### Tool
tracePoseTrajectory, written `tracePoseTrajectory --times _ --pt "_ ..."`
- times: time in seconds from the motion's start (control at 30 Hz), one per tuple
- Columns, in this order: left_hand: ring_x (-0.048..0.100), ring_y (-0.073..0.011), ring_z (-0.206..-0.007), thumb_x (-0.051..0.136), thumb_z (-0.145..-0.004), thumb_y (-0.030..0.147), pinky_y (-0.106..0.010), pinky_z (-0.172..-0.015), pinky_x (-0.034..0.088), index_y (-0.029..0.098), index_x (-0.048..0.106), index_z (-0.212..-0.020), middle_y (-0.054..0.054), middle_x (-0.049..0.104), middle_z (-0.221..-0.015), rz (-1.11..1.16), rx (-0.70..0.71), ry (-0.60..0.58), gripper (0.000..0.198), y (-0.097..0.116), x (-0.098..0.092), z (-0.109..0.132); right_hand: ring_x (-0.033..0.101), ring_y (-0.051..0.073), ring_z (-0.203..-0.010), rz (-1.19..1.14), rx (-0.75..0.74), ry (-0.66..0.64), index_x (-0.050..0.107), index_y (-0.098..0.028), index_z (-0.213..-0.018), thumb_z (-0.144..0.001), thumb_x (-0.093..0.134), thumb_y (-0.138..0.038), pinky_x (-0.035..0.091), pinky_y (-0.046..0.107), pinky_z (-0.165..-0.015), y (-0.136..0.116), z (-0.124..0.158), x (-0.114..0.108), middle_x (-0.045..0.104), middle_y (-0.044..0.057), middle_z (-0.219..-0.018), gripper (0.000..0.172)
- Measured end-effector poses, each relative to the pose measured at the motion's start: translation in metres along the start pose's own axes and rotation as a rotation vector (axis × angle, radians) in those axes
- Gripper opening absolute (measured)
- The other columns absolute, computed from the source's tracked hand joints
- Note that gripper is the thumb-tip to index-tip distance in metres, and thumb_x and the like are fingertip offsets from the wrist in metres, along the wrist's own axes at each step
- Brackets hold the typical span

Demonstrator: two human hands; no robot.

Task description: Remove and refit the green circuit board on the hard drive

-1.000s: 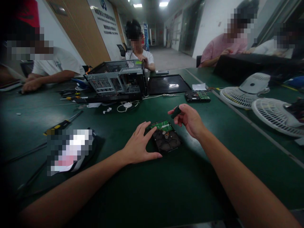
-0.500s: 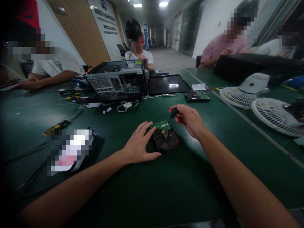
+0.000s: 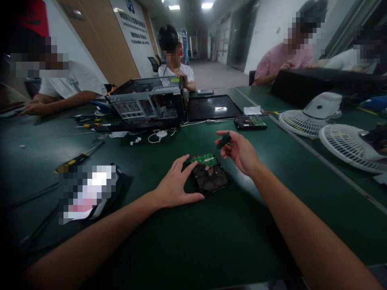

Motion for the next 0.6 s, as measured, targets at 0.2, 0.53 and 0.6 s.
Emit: tracePoseTrajectory --times 0.2,0.53,0.6 --pt "0.011 -0.0498 -0.155 0.065 -0.061 0.094 -0.066 -0.121 0.027 0.023 0.030 -0.160 -0.019 0.002 -0.172 0.025 -0.040 -0.003 0.126 -0.0009 0.0030 0.0003 0.054 0.016 -0.063 0.063 0.014 0.001 0.070 -0.024 -0.104 -0.095 0.056 -0.047 0.036 0.032 -0.051 0.0006 0.0020 0.0031 0.071 0.008 -0.103 0.028" --pt "0.014 -0.0481 -0.155 0.060 -0.067 0.094 -0.066 -0.124 0.022 0.023 0.030 -0.159 -0.020 0.013 -0.170 0.003 -0.046 -0.006 0.120 -0.0015 0.0049 0.0012 0.059 0.016 -0.069 0.077 -0.007 -0.042 0.068 -0.023 -0.101 -0.097 0.058 -0.048 0.041 0.031 -0.056 -0.0012 0.0027 0.0032 0.073 0.009 -0.110 0.027" --pt "0.016 -0.0464 -0.156 0.059 -0.068 0.094 -0.065 -0.125 0.020 0.022 0.030 -0.160 -0.021 0.017 -0.169 -0.003 -0.034 -0.008 0.120 -0.0012 0.0053 0.0006 0.059 0.016 -0.069 0.067 -0.007 -0.035 0.067 -0.024 -0.102 -0.097 0.058 -0.050 0.042 0.032 -0.057 -0.0003 0.0020 0.0020 0.073 0.009 -0.111 0.028"
Point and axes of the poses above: each hand's wrist, its own z-axis away from the middle knuckle, its own x-axis out of the palm, y = z × x, the point moved 5 cm from there along -z, towards the middle knuckle
